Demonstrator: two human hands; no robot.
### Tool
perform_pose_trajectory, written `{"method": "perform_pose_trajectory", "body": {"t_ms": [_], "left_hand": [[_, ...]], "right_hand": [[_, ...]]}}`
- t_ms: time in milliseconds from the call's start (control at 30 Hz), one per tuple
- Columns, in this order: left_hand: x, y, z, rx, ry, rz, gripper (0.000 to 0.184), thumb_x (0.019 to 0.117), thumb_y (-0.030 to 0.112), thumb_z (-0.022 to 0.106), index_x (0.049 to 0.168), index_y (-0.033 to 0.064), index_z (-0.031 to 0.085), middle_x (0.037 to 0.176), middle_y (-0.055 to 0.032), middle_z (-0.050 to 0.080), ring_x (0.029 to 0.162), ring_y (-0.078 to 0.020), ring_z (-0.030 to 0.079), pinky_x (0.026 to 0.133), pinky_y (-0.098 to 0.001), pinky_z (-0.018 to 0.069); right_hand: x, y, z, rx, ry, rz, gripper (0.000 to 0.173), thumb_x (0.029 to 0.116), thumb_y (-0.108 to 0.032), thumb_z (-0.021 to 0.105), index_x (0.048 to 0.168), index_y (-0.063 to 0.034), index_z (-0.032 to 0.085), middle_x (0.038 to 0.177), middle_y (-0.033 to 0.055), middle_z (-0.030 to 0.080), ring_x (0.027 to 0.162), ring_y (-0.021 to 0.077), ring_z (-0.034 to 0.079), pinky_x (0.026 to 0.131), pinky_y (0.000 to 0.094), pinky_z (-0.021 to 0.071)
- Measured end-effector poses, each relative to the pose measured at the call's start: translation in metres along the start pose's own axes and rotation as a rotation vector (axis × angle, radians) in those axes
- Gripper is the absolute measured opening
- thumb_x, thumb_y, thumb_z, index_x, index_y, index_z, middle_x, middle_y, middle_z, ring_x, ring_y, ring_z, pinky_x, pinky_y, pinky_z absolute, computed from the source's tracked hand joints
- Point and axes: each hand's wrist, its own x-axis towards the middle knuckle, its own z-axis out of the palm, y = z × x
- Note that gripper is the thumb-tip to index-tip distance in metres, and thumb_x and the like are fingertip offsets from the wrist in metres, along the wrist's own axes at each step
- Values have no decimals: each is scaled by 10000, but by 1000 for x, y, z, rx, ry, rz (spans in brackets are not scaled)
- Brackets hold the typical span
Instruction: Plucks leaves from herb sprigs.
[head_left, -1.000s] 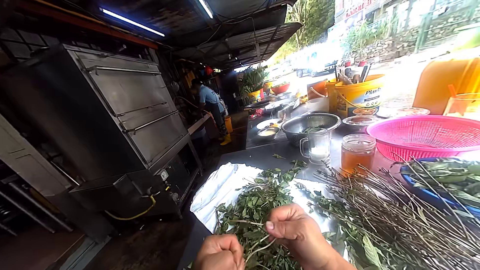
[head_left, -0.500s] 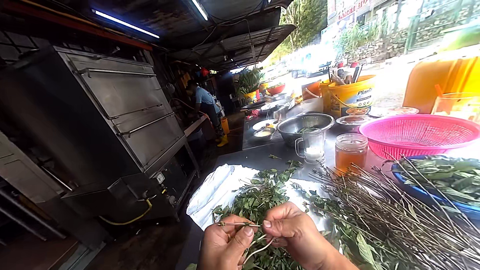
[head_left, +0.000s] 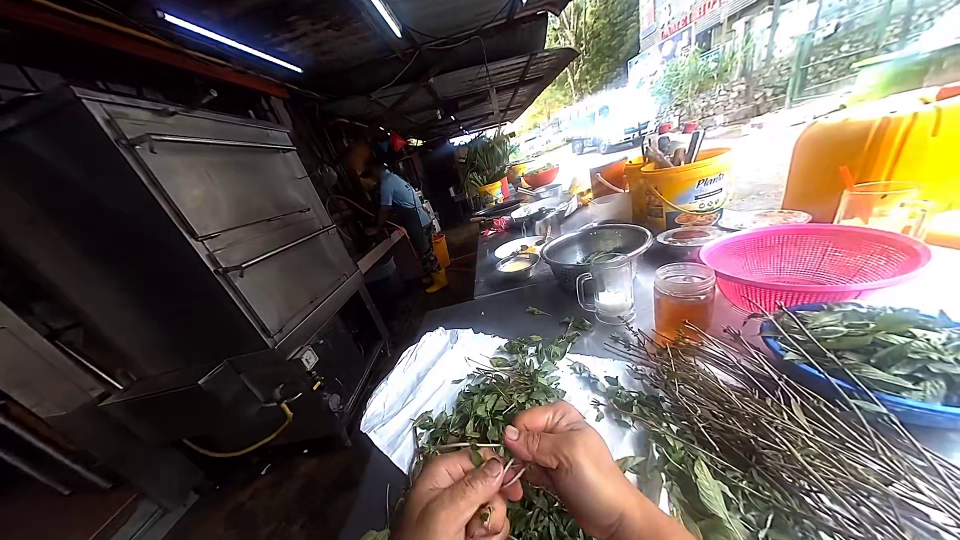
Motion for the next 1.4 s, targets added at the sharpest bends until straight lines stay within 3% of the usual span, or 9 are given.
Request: {"method": "perform_pose_trajectory", "body": {"t_ms": [267,400,567,633,700,767,1000,1167,1400], "left_hand": [[4,-23,-11,-347,-91,81,145,992,205,645,899,136,733,720,11,607,518,-28,512,453,-187,420],[9,-27,6,89,309,233,209,929,-18,547,832,85,701,588,35,548,449,2,413,409,-173,341],[22,-29,-16,591,594,327,270,911,65,582,646,119,583,536,42,467,422,-58,376,408,-235,325],[22,-19,-26,758,505,218,164,895,128,635,744,101,696,627,9,594,482,-85,490,453,-269,412],[22,-2,-27,1015,385,65,250,878,232,704,1084,105,767,1005,-22,749,882,-138,710,776,-364,597],[25,3,-25,1064,417,197,388,841,242,704,1196,89,727,1171,-44,725,1104,-183,680,935,-421,567],[34,27,-7,238,149,389,340,982,248,584,1143,-26,703,1066,-203,706,887,-250,713,770,-370,615],[37,22,3,206,270,322,67,848,20,699,905,4,730,771,-100,707,617,-120,661,568,-249,570],[15,13,-19,393,324,325,225,788,-142,667,872,59,723,775,-29,743,616,-83,668,569,-237,566]], "right_hand": [[1,2,-5,98,-200,-74,152,981,-195,655,843,-134,673,686,-72,581,561,-5,495,512,175,400],[-1,1,-2,236,-251,-12,145,1012,-206,594,881,-154,630,651,-84,500,522,3,439,483,185,359],[-1,-11,-10,404,-187,33,171,1049,-257,517,936,-147,583,642,-61,480,500,26,460,481,195,409],[0,-14,-11,371,-42,76,206,1062,-222,435,918,-131,551,603,-47,453,470,38,441,462,199,399],[1,-14,-10,318,54,110,220,1069,-208,412,911,-119,537,592,-39,436,457,45,421,450,200,386],[1,-14,-8,280,88,112,224,1068,-206,427,893,-119,536,585,-38,429,449,46,412,443,199,381],[-1,-15,-8,177,19,119,214,1057,-196,471,876,-125,562,589,-52,432,455,28,397,439,182,349],[-3,-14,-10,116,-107,108,192,1033,-207,547,857,-136,577,631,-50,506,502,26,445,469,189,364],[0,-8,-6,-167,-239,84,183,1008,-184,598,841,-113,588,600,-56,479,477,38,425,455,216,347]]}}
